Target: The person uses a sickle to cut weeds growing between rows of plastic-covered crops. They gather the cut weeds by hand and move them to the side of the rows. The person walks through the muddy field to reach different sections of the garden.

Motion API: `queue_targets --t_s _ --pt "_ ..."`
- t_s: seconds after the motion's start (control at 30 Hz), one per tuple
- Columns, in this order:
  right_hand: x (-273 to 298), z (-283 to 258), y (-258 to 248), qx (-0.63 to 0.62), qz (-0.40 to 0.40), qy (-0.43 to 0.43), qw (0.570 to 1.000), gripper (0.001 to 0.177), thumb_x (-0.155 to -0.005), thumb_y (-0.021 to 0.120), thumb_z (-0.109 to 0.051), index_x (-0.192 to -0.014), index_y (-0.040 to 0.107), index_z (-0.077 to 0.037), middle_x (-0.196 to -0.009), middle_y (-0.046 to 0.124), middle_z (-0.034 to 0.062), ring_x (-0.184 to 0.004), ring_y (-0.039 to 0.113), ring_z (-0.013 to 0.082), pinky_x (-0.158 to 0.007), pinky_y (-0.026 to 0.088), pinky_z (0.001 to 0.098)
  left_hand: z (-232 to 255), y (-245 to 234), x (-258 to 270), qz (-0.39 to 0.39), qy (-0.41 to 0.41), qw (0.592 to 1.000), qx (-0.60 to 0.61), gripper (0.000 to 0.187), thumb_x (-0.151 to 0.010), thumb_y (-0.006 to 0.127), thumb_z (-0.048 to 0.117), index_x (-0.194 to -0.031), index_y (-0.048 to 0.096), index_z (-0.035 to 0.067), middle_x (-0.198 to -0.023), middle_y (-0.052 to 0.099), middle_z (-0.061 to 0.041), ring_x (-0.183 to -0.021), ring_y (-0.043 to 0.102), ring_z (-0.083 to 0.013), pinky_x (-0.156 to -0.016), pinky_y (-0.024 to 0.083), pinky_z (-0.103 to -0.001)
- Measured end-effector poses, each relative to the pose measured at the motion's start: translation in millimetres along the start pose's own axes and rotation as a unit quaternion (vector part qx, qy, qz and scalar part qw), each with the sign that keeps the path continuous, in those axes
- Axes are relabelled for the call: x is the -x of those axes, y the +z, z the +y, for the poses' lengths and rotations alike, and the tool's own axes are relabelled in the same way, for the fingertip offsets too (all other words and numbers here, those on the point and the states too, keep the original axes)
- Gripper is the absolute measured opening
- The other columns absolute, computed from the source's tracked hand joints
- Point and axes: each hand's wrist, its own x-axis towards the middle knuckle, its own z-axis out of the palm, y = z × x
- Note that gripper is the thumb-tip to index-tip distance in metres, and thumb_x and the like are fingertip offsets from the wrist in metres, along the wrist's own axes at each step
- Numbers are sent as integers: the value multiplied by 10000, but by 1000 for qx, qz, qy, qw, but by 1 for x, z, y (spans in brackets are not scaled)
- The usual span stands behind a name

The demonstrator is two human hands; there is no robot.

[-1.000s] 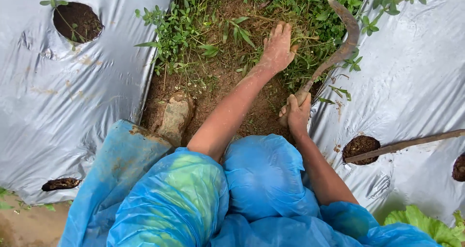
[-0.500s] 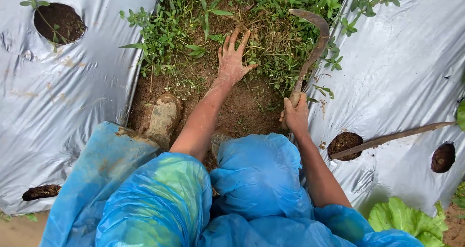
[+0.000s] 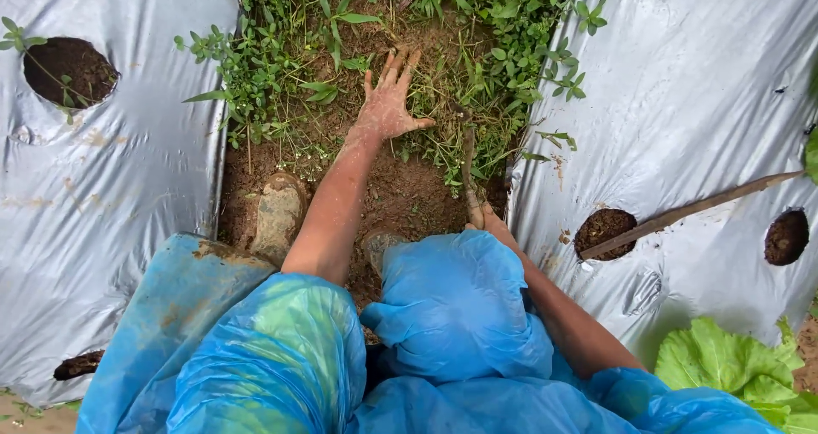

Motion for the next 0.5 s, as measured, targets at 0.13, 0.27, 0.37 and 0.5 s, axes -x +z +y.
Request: queue_targets --t_s 0.13,0.27,0.37,0.5 --pt "8 -1 -9 58 59 -1 997 787 -934 579 -506 -1556 335 -91 -1190 652 217 -1010 648 399 -851 496 546 10 -9 3 -34 -5 999 -15 1271 -799 772 752 -1671 -7 253 -1704 -181 -35 -1585 -120 -257 -1233 -60 -665" --pt "32 -91 -51 -70 115 26 991 238 -1003 556 -293 -1077 392 -137 -849 601 143 -700 589 303 -603 483 476 8 -6 -5 -8 9 992 -129 1201 -782 574 890 -1664 148 195 -1709 -86 -21 -1554 -121 -254 -1204 8 -695" --pt "32 -133 -78 -131 105 16 986 158 -1047 547 -214 -1032 403 -152 -698 608 53 -496 627 172 -479 588 357 6 -9 -14 2 32 981 -193 1172 -793 472 927 -1639 224 156 -1698 63 -49 -1542 -123 -251 -1169 17 -738" --pt "28 -153 -96 -119 97 -20 988 170 -1066 591 -217 -1042 434 -157 -682 634 41 -486 636 157 -472 613 325 -3 -7 -15 42 68 974 -211 978 -897 481 803 -1596 327 136 -1624 364 -117 -1551 160 -258 -1159 39 -747"
